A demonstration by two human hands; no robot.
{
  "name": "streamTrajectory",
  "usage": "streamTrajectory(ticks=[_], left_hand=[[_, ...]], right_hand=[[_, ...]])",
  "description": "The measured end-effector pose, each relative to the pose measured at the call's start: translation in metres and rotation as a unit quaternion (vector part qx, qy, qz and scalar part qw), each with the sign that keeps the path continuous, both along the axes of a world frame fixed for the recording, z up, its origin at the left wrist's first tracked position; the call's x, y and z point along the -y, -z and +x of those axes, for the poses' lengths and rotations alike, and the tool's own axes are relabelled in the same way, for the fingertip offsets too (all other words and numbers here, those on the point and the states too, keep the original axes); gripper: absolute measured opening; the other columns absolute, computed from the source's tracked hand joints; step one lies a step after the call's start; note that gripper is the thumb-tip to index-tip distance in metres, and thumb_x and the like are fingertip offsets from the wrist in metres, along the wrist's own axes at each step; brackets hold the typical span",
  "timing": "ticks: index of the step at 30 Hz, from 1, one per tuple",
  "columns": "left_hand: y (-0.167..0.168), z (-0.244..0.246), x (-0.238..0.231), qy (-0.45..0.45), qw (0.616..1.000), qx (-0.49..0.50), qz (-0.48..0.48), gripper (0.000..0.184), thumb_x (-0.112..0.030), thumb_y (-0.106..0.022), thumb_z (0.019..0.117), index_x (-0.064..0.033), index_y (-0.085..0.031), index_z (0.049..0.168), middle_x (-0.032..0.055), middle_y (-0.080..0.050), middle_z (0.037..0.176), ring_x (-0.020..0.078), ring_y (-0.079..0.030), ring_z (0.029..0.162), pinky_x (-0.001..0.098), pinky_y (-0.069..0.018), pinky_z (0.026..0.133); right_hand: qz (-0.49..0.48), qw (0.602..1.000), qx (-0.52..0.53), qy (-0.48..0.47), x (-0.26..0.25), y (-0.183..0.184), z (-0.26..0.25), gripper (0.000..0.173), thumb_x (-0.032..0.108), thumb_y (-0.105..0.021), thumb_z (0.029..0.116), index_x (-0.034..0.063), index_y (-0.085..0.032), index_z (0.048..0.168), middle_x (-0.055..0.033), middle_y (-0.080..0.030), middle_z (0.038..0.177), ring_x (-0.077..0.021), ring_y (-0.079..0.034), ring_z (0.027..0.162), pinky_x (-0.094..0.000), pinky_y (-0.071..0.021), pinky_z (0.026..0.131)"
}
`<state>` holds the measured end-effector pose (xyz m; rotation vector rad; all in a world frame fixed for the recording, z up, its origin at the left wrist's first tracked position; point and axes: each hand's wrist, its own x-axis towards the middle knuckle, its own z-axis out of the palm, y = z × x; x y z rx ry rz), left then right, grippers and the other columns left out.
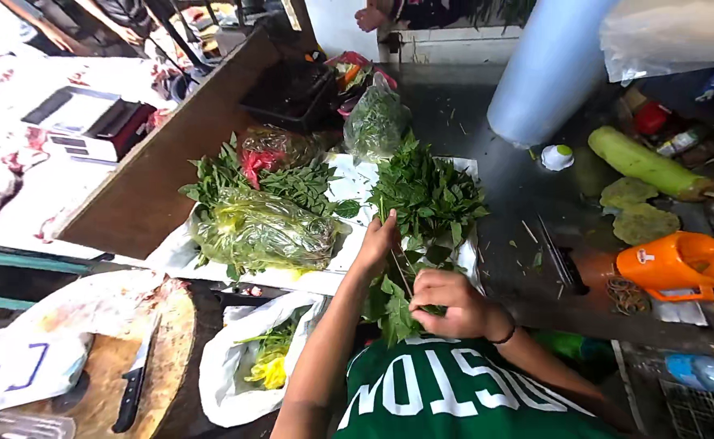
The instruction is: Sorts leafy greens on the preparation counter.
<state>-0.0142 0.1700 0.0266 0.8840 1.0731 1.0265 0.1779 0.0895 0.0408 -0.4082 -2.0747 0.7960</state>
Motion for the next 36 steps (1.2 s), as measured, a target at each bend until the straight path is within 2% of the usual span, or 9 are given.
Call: streamTrajectory(ticks=[2,7,12,16,21,25,28,31,36], left_hand=[[0.000,0.003,0.007,-0.031,0.998,0.045,-0.014,0.042,-0.047,-0.036,0.1110,-0.0105,-0.052,0.097,0.0013,-0.053,0.065,0.0132,-0.052,0.052,0.0298,-0.0506,0.051],[-0.008,0.017,0.041,-0.010,0.971,-0.056,0.230,0.023,-0.025,-0.054,0.1065,-0.0032,-0.061,0.112,0.0058,-0.061,0.083,0.0144,-0.058,0.064,0.0318,-0.0537,0.060],[-0.015,0.006,0.057,0.014,0.949,-0.118,0.293,0.031,-0.014,-0.048,0.1070,-0.0055,-0.065,0.132,0.0090,-0.066,0.114,0.0164,-0.065,0.081,0.0337,-0.0597,0.070],[-0.008,-0.019,0.067,0.070,0.907,-0.224,0.351,0.026,-0.014,-0.055,0.1049,-0.0060,-0.070,0.125,0.0057,-0.069,0.113,0.0110,-0.068,0.091,0.0302,-0.0600,0.083],[0.002,-0.012,0.068,0.152,0.817,-0.331,0.447,0.025,-0.026,-0.061,0.1015,-0.0140,-0.074,0.119,-0.0011,-0.074,0.110,0.0087,-0.069,0.106,0.0326,-0.0570,0.099],[0.021,-0.039,0.064,0.009,0.899,-0.169,0.403,0.020,-0.018,-0.069,0.0990,-0.0101,-0.076,0.116,0.0019,-0.076,0.105,0.0127,-0.073,0.095,0.0345,-0.0628,0.089],[0.029,-0.080,0.052,-0.141,0.940,-0.074,0.303,0.029,-0.010,-0.064,0.1002,-0.0076,-0.068,0.129,0.0102,-0.075,0.092,0.0219,-0.071,0.074,0.0399,-0.0635,0.068],[0.053,-0.111,0.042,-0.080,0.880,-0.314,0.347,0.029,-0.026,-0.060,0.1035,-0.0227,-0.070,0.131,-0.0054,-0.075,0.103,0.0088,-0.071,0.090,0.0392,-0.0598,0.085],[0.053,-0.128,0.039,0.108,0.806,-0.382,0.438,0.021,-0.042,-0.065,0.1000,-0.0333,-0.076,0.115,-0.0139,-0.074,0.111,0.0038,-0.066,0.106,0.0462,-0.0478,0.102]], right_hand=[[-0.152,0.979,-0.132,-0.033,-0.006,-0.010,0.007,0.032,0.030,-0.052,0.1042,0.0081,-0.075,0.107,-0.0075,-0.074,0.101,-0.0174,-0.070,0.092,-0.0358,-0.0603,0.082],[-0.495,0.740,-0.407,0.204,-0.054,-0.004,-0.006,0.037,0.011,-0.042,0.1069,0.0120,-0.059,0.139,-0.0028,-0.071,0.124,-0.0049,-0.069,0.081,-0.0165,-0.0517,0.057],[-0.394,0.876,-0.276,0.028,-0.074,0.032,-0.003,0.084,0.040,-0.077,0.0908,0.0077,-0.037,0.157,-0.0148,-0.046,0.157,-0.0331,-0.059,0.130,-0.0476,-0.0601,0.095],[-0.310,0.949,-0.045,-0.026,-0.080,-0.024,0.007,0.110,0.039,-0.094,0.0697,0.0156,-0.035,0.160,-0.0105,-0.042,0.161,-0.0346,-0.061,0.128,-0.0485,-0.0628,0.091],[-0.359,0.917,0.170,-0.045,-0.112,-0.052,-0.003,0.055,0.014,-0.082,0.0880,0.0086,-0.063,0.140,-0.0064,-0.068,0.135,-0.0210,-0.074,0.107,-0.0393,-0.0641,0.092],[-0.544,0.836,-0.072,-0.006,-0.103,0.019,-0.047,0.057,0.040,-0.031,0.1125,-0.0026,-0.057,0.138,-0.0197,-0.068,0.130,-0.0321,-0.073,0.106,-0.0485,-0.0612,0.091],[-0.436,0.875,-0.208,-0.033,-0.083,0.042,-0.080,0.057,0.026,-0.059,0.1035,0.0060,-0.045,0.154,-0.0160,-0.051,0.153,-0.0372,-0.059,0.130,-0.0600,-0.0550,0.100],[-0.212,0.976,0.017,0.045,-0.094,0.010,-0.098,0.069,0.028,-0.080,0.0911,0.0129,-0.052,0.152,-0.0035,-0.051,0.156,-0.0200,-0.057,0.135,-0.0420,-0.0572,0.106],[-0.179,0.939,0.293,-0.004,-0.138,-0.023,-0.107,0.031,0.022,-0.055,0.1063,0.0172,-0.071,0.132,0.0003,-0.073,0.126,-0.0106,-0.068,0.118,-0.0380,-0.0541,0.107]])
